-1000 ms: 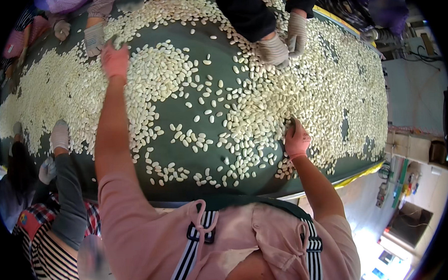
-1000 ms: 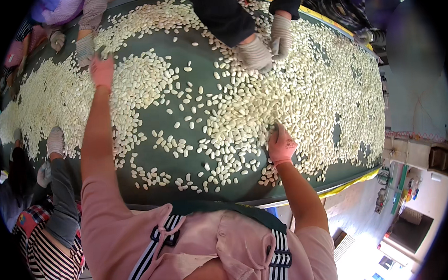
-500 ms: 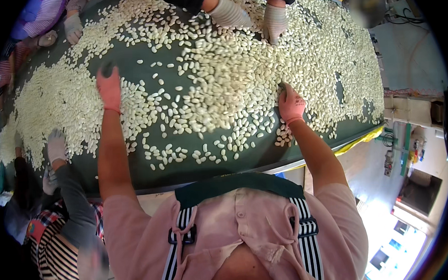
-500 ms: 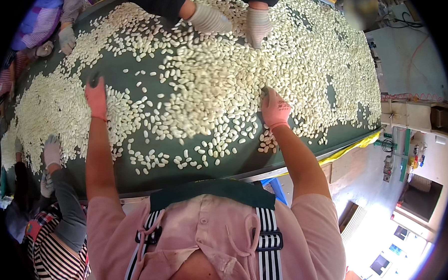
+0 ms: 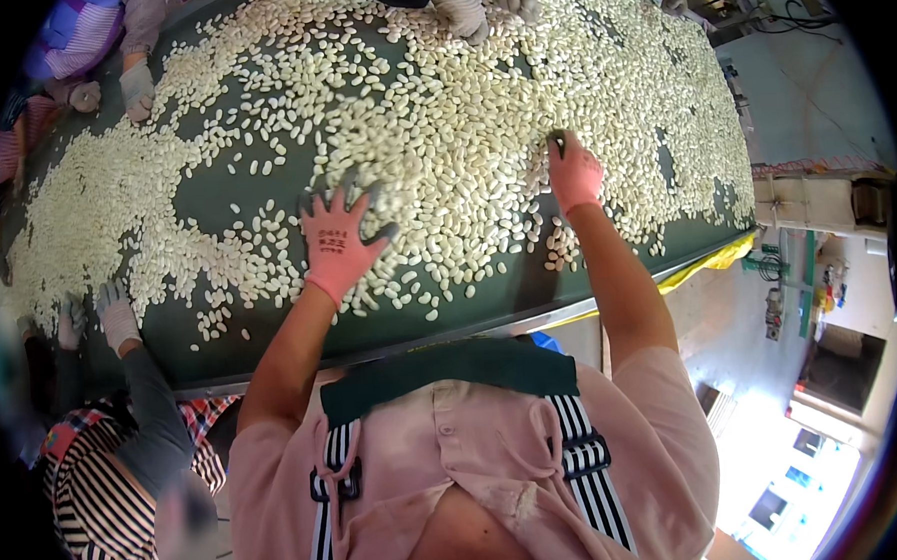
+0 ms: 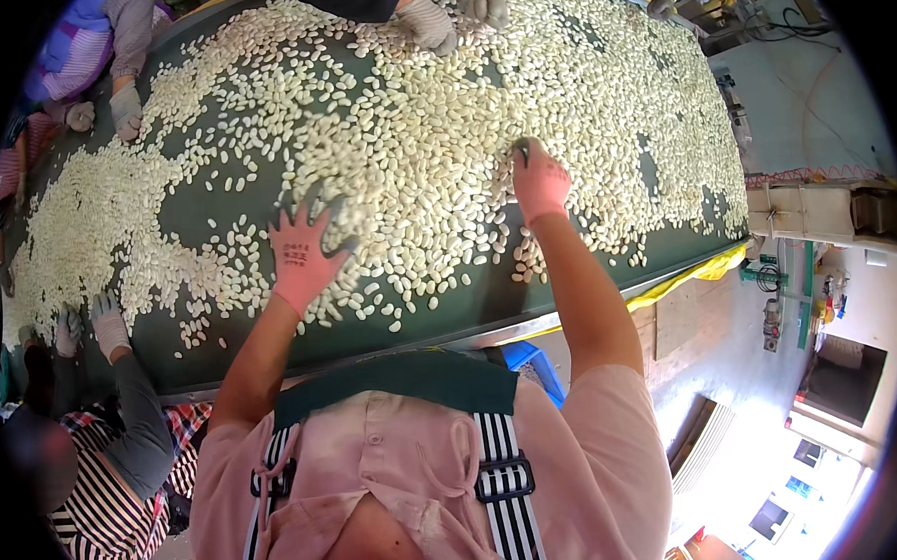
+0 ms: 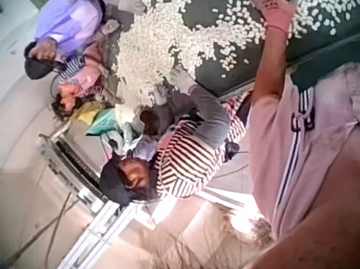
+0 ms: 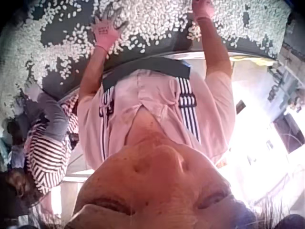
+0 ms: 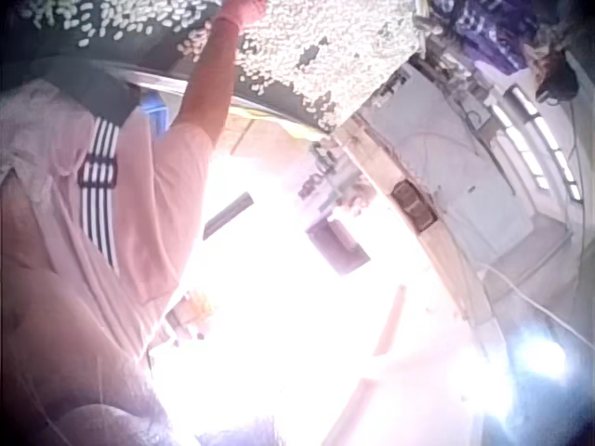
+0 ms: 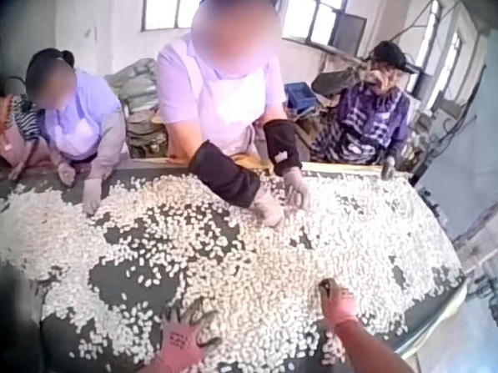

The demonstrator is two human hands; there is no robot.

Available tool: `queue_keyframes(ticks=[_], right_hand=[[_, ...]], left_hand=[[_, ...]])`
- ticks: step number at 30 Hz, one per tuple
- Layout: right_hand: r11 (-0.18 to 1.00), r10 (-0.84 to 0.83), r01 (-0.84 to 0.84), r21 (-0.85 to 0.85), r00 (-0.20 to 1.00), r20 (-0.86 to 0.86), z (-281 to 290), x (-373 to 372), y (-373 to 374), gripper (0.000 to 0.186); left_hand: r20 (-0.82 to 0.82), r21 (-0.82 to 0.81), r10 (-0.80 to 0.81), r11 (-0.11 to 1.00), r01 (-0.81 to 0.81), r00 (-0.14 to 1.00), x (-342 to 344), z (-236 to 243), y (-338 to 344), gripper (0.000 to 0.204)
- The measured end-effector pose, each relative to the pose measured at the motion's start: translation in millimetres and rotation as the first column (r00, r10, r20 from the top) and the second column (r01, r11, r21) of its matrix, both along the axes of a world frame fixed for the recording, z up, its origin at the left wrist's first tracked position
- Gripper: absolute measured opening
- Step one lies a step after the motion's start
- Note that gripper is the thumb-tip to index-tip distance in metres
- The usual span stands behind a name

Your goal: The person sorts white bean seeds on a large green table, using both hands to spread and move the seeds. Other workers are visible nearby performing similar sorting tasks.

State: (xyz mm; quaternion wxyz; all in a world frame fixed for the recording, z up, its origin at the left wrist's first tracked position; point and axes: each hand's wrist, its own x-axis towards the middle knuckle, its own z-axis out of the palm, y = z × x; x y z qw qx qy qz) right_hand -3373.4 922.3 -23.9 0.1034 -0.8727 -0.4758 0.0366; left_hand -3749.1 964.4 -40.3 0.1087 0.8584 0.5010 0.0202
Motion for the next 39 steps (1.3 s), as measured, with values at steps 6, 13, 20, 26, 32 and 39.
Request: queue_keyframes(ticks=[6, 13, 20, 26, 32, 39], right_hand=[[0.896, 0.287, -0.169, -0.410, 0.926, 0.246, 5, 9, 46, 0.028], [0.970, -0.022, -0.058, -0.238, 0.947, -0.320, -24, 36, 42, 0.028], [0.988, 0.128, 0.152, 0.039, -0.639, -0.758, -22, -43, -21, 0.018], [0.868, 0.385, -0.408, -0.283, 0.913, -0.136, 30, -155, 35, 0.033], [0.852, 0.402, -0.417, -0.316, 0.909, -0.113, 4, -173, 46, 0.026], [0.998, -0.065, -0.018, -0.062, -0.399, -0.914, 3, -145, -15, 0.021]], left_hand=[[0.385, 0.071, 0.151, 0.979, -0.192, 0.910, -36, -39, -7, 0.068], [0.683, -0.197, 0.504, 0.824, -0.531, 0.529, -130, -2, -30, 0.030], [0.711, -0.234, 0.638, 0.611, -0.756, 0.296, -229, -45, -62, 0.032], [0.741, -0.380, 0.667, 0.518, -0.766, 0.083, -241, -64, -40, 0.042], [0.747, -0.413, 0.659, 0.561, -0.717, 0.086, -228, -20, -39, 0.031], [0.730, -0.185, 0.626, 0.568, -0.802, 0.275, -270, -27, -54, 0.027]])
